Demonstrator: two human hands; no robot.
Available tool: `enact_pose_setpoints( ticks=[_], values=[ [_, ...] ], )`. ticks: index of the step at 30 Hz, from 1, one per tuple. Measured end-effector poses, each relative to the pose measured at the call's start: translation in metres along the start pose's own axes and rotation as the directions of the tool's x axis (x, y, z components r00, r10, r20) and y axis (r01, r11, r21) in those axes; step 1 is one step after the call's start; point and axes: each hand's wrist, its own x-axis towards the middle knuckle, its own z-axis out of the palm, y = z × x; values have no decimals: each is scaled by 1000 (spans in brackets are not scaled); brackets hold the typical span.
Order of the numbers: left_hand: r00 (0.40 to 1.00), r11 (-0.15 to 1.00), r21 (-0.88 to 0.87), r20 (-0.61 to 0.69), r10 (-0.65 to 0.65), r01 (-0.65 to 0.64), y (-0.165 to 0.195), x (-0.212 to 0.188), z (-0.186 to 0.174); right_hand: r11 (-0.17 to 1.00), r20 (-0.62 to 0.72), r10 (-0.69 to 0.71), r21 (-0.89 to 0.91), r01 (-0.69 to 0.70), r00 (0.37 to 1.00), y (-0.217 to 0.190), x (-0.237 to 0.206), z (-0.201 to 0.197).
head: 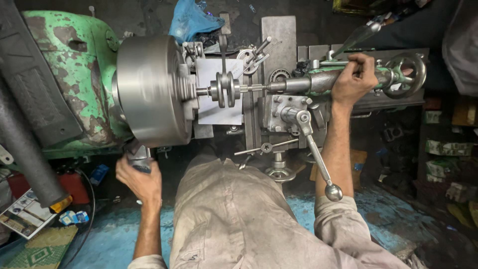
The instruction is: The person operates a metal lathe, repeatedly starting and stopping the chuck rotation while adjusting the tailstock and tool post. They use a hammer to tap the chuck and a metal ruler to measure the workpiece, then resume machining.
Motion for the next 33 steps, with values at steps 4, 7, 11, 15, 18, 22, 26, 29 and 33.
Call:
enact_pose_setpoints(
  ticks=[4,7,11,15,18,22,26,29,33],
  values=[
    [951,927,-228,-145,272,-299,37,28,-11,1000,1,-12,-11,12,1000,-2,5,9],
    [849,838,-154,-171,500,-524,72,80,-21,999,-1,-34,-12,34,999,-4,8,15],
    [853,813,-268,-80,515,-516,112,161,-35,999,-4,-43,-26,43,999,-7,13,24],
    [839,769,-486,124,530,-414,133,232,-53,998,13,-67,-19,68,998,-18,25,40],
    [822,777,-516,216,526,-361,139,264,-66,999,8,-47,-17,48,999,-28,36,51],
    [811,793,-527,292,507,-306,142,292,-75,999,10,-36,-6,36,999,-41,47,62],
    [813,800,-564,359,458,-202,147,310,-82,999,8,-48,-14,48,999,-45,53,67],
    [806,799,-588,410,427,-125,153,314,-90,998,8,-53,-25,53,999,-44,51,65],
    [807,808,-589,461,368,-31,159,299,-97,998,-1,-48,-36,48,999,-39,40,52]
  ],
)
